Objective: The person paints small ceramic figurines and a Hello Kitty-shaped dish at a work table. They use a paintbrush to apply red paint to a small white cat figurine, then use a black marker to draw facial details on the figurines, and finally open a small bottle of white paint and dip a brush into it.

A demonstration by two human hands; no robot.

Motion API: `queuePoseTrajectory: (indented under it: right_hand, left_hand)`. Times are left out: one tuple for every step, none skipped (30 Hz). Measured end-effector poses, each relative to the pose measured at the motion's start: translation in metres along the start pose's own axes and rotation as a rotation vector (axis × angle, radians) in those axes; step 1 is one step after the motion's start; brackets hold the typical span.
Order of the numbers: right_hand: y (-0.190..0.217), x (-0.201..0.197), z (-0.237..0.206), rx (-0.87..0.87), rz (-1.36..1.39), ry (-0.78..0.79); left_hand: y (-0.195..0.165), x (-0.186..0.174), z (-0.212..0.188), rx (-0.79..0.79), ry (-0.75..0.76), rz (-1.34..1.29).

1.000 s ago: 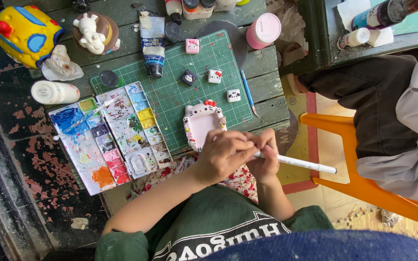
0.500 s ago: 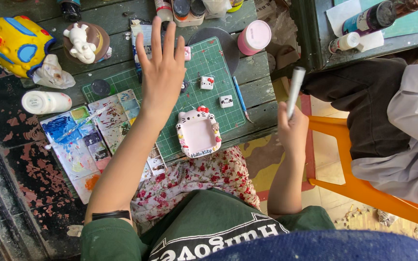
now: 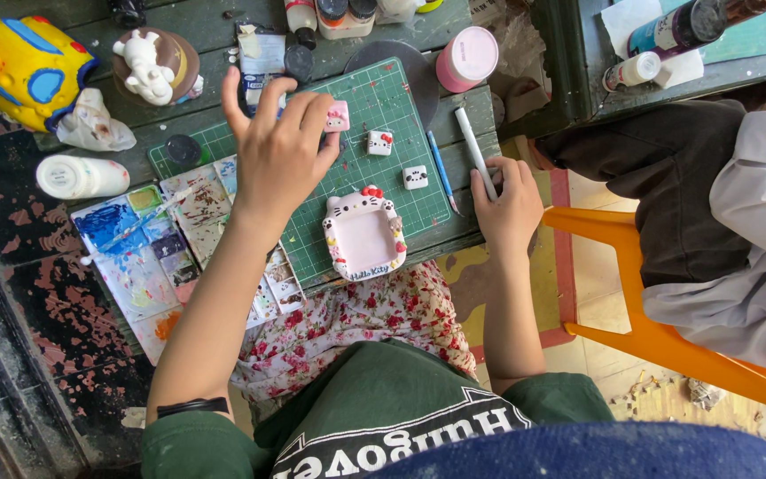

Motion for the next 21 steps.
queuePoseTrajectory:
  right_hand:
    - [0.003, 0.002, 0.002, -0.022, 0.003, 0.008]
    - [0.007, 0.004, 0.004, -0.047, 0.007, 0.02]
    - [0.012, 0.006, 0.006, -0.071, 0.012, 0.033]
    - [0.015, 0.009, 0.007, -0.078, 0.035, 0.058]
    - [0.018, 0.011, 0.008, -0.087, 0.059, 0.079]
    - [0.022, 0.012, 0.009, -0.099, 0.084, 0.097]
    - [0.023, 0.015, 0.009, -0.083, 0.113, 0.133]
    - [0.024, 0.018, 0.01, -0.061, 0.139, 0.172]
    - [0.025, 0.021, 0.009, -0.034, 0.165, 0.214]
    - [0.027, 0.021, 0.009, -0.038, 0.166, 0.21]
    - [0.028, 0.021, 0.01, -0.041, 0.167, 0.202]
    - [0.029, 0.022, 0.011, -0.044, 0.168, 0.193]
    - [0.031, 0.021, 0.013, -0.068, 0.17, 0.18]
    - [0.033, 0.022, 0.014, -0.091, 0.17, 0.169]
    - [0.033, 0.022, 0.014, -0.113, 0.171, 0.157]
    - [0.03, 0.023, 0.014, -0.094, 0.184, 0.161]
    - [0.027, 0.025, 0.014, -0.075, 0.197, 0.163]
    - [0.023, 0.027, 0.012, -0.053, 0.207, 0.169]
    - [0.022, 0.026, 0.01, -0.075, 0.239, 0.148]
    - [0.02, 0.025, 0.007, -0.094, 0.272, 0.131]
    - [0.018, 0.024, 0.003, -0.111, 0.304, 0.115]
  left_hand:
    - [-0.002, -0.009, -0.005, -0.016, -0.02, -0.013]
    - [-0.003, -0.018, -0.011, -0.035, -0.04, -0.024]
    - [-0.004, -0.025, -0.017, -0.048, -0.046, -0.044]
    - [-0.005, -0.033, -0.022, -0.061, -0.052, -0.063]
    - [-0.006, -0.041, -0.028, -0.072, -0.062, -0.079]
    - [-0.008, -0.05, -0.033, -0.086, -0.069, -0.074]
    - [-0.009, -0.058, -0.037, -0.099, -0.076, -0.07]
    - [-0.01, -0.064, -0.042, -0.111, -0.077, -0.07]
    - [-0.012, -0.071, -0.047, -0.121, -0.084, -0.068]
    - [-0.014, -0.077, -0.052, -0.128, -0.092, -0.067]
    - [-0.015, -0.083, -0.055, -0.131, -0.102, -0.065]
    - [-0.017, -0.086, -0.058, -0.134, -0.106, -0.082]
    - [-0.02, -0.089, -0.06, -0.136, -0.11, -0.102]
    - [-0.023, -0.091, -0.062, -0.14, -0.112, -0.123]
    - [-0.026, -0.092, -0.064, -0.136, -0.112, -0.126]
    - [-0.03, -0.093, -0.065, -0.131, -0.113, -0.129]
    - [-0.032, -0.093, -0.066, -0.126, -0.115, -0.133]
    - [-0.033, -0.092, -0.069, -0.133, -0.102, -0.163]
    - [-0.035, -0.091, -0.073, -0.141, -0.088, -0.194]
    - [-0.038, -0.088, -0.078, -0.151, -0.07, -0.225]
    - [-0.042, -0.083, -0.083, -0.172, -0.032, -0.281]
Point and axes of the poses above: each hand's wrist, its own z-axis towards the middle knuckle, its own x-axis out of the palm, y = z × x, the point moved 8 cm from there along z, towards the middle knuckle, and after that the axes turned 4 degrees about x, right-handed, at the moved point
